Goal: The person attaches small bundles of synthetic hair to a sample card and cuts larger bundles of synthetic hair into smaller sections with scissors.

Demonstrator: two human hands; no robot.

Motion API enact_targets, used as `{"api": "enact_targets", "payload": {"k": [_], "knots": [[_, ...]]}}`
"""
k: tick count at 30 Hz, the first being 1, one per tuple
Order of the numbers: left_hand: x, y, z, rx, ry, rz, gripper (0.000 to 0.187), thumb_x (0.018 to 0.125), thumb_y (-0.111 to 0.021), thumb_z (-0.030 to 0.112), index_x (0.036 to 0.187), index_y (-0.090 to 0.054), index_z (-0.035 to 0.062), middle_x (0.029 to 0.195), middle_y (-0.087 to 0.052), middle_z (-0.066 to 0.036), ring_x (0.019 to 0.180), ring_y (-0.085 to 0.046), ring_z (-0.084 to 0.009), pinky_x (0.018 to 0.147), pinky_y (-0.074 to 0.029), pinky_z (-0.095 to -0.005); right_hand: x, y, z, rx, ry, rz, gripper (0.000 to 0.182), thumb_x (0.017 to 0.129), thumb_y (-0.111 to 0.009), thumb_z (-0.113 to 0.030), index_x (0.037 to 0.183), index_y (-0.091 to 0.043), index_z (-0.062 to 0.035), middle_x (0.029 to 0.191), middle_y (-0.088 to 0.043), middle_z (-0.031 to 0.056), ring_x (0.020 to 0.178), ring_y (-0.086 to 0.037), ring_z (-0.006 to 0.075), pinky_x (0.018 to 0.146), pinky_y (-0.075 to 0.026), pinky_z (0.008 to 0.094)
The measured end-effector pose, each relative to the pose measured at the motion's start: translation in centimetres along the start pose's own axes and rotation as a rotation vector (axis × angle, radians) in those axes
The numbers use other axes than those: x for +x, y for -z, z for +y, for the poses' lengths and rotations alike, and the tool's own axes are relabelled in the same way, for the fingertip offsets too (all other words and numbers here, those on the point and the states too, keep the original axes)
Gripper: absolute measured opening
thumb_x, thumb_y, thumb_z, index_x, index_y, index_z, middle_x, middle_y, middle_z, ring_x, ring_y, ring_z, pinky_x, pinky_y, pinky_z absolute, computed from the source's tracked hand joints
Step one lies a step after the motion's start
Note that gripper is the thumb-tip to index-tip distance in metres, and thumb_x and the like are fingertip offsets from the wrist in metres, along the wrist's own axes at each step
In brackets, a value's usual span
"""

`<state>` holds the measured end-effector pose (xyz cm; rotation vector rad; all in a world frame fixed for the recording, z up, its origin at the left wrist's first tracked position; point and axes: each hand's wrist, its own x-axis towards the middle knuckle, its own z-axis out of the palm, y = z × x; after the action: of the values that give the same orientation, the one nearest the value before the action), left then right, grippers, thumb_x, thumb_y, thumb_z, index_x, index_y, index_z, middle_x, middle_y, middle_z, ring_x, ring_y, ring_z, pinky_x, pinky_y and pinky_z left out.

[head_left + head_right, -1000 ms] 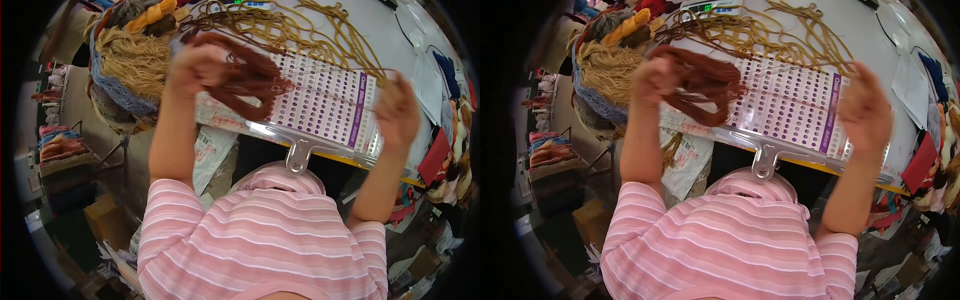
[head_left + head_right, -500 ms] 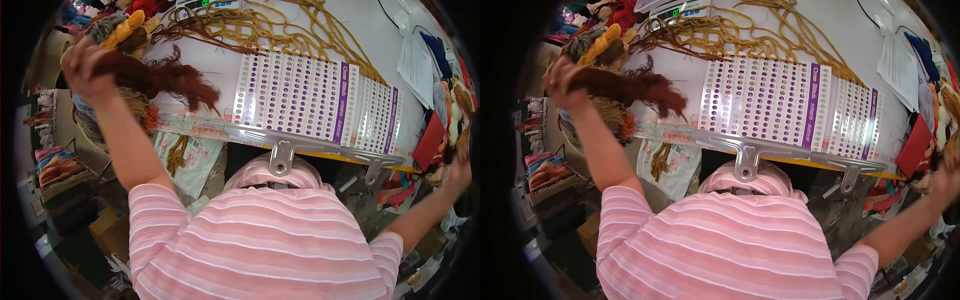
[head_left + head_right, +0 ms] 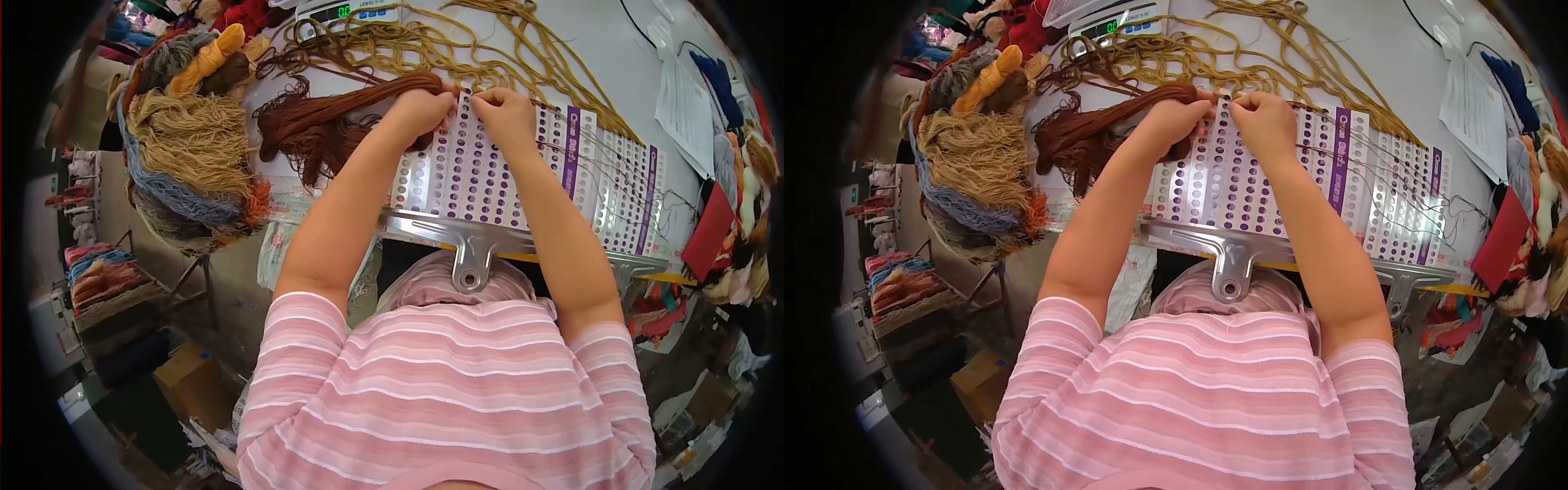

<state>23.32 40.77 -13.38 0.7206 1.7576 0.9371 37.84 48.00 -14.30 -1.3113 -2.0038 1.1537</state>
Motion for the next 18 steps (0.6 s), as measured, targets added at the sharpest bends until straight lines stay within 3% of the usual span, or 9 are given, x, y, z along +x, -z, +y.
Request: {"api": "enact_targets", "payload": {"k": [2, 3, 6, 9, 13, 16, 18], "knots": [[1.4, -0.2, -0.7, 0.055, 0.011, -0.034, 0.029, 0.087, -0.055, 0.023, 0.104, -0.064, 0.0019, 0.063, -0.06, -0.003, 0.058, -0.057, -0.0106, 0.053, -0.042, -0.0243, 0.0, -0.4, -0.1, 0.003, -0.025, 0.017, 0.02, 0.074, -0.067, -0.023, 0.086, -0.072, -0.008, 0.072, -0.068, 0.0088, 0.064, -0.065, 0.019, 0.063, -0.05, 0.0306], [1.2, -0.1, -0.6, 0.008, -0.013, -0.074, 0.026, 0.087, -0.056, 0.02, 0.103, -0.064, 0.001, 0.064, -0.06, -0.002, 0.056, -0.055, -0.0098, 0.052, -0.041, -0.0231, -0.1, -0.5, 0.0, 0.003, -0.04, 0.029, 0.02, 0.074, -0.066, -0.023, 0.086, -0.072, -0.008, 0.073, -0.068, 0.0086, 0.065, -0.065, 0.0195, 0.063, -0.05, 0.031], [0.7, 0.4, 0.1, -0.113, -0.073, -0.145, 0.019, 0.087, -0.059, 0.013, 0.098, -0.063, -0.0008, 0.066, -0.059, -0.002, 0.054, -0.053, -0.0083, 0.051, -0.041, -0.0208, -0.9, -1.3, 1.1, -0.084, 0.23, 0.148, 0.019, 0.077, -0.07, -0.019, 0.091, -0.072, -0.0069, 0.076, -0.068, 0.0068, 0.065, -0.063, 0.0115, 0.061, -0.049, 0.0263], [1.0, 0.0, -0.3, -0.217, -0.089, -0.098, 0.013, 0.084, -0.063, 0.009, 0.092, -0.062, -0.0007, 0.067, -0.06, -0.003, 0.056, -0.056, -0.0095, 0.053, -0.046, -0.022, -2.0, -1.1, 1.5, 0.0, 0.325, 0.137, 0.019, 0.077, -0.064, -0.02, 0.089, -0.072, -0.0083, 0.081, -0.068, 0.0069, 0.069, -0.064, 0.0199, 0.064, -0.049, 0.0321], [0.9, -0.1, -0.7, -0.2, -0.134, -0.012, 0.015, 0.083, -0.064, 0.011, 0.093, -0.06, 0.001, 0.071, -0.062, -0.007, 0.057, -0.059, -0.0118, 0.053, -0.048, -0.0243, -1.4, 0.3, 1.4, 0.222, 0.079, -0.087, 0.017, 0.077, -0.063, -0.014, 0.091, -0.072, -0.0077, 0.085, -0.064, 0.0069, 0.074, -0.061, 0.0219, 0.067, -0.048, 0.033], [-0.9, 2.9, 0.7, -0.324, -0.17, 0.228, 0.012, 0.084, -0.059, 0.012, 0.092, -0.058, 0.0034, 0.075, -0.063, -0.009, 0.062, -0.06, -0.0148, 0.058, -0.049, -0.0271, -1.5, 1.9, 0.4, -0.191, 0.301, -0.004, 0.018, 0.078, -0.063, -0.015, 0.092, -0.071, -0.0082, 0.084, -0.061, 0.0066, 0.073, -0.061, 0.0233, 0.066, -0.049, 0.0359], [-1.4, 5.0, 0.9, -0.654, -0.218, 0.299, 0.008, 0.085, -0.054, 0.011, 0.087, -0.056, 0.0046, 0.075, -0.063, -0.011, 0.068, -0.061, -0.0193, 0.067, -0.05, -0.0313, -1.7, 2.2, 0.6, -0.359, 0.335, 0.015, 0.018, 0.078, -0.065, -0.015, 0.093, -0.069, -0.0082, 0.083, -0.058, 0.0069, 0.073, -0.06, 0.0242, 0.066, -0.049, 0.0378]]}}
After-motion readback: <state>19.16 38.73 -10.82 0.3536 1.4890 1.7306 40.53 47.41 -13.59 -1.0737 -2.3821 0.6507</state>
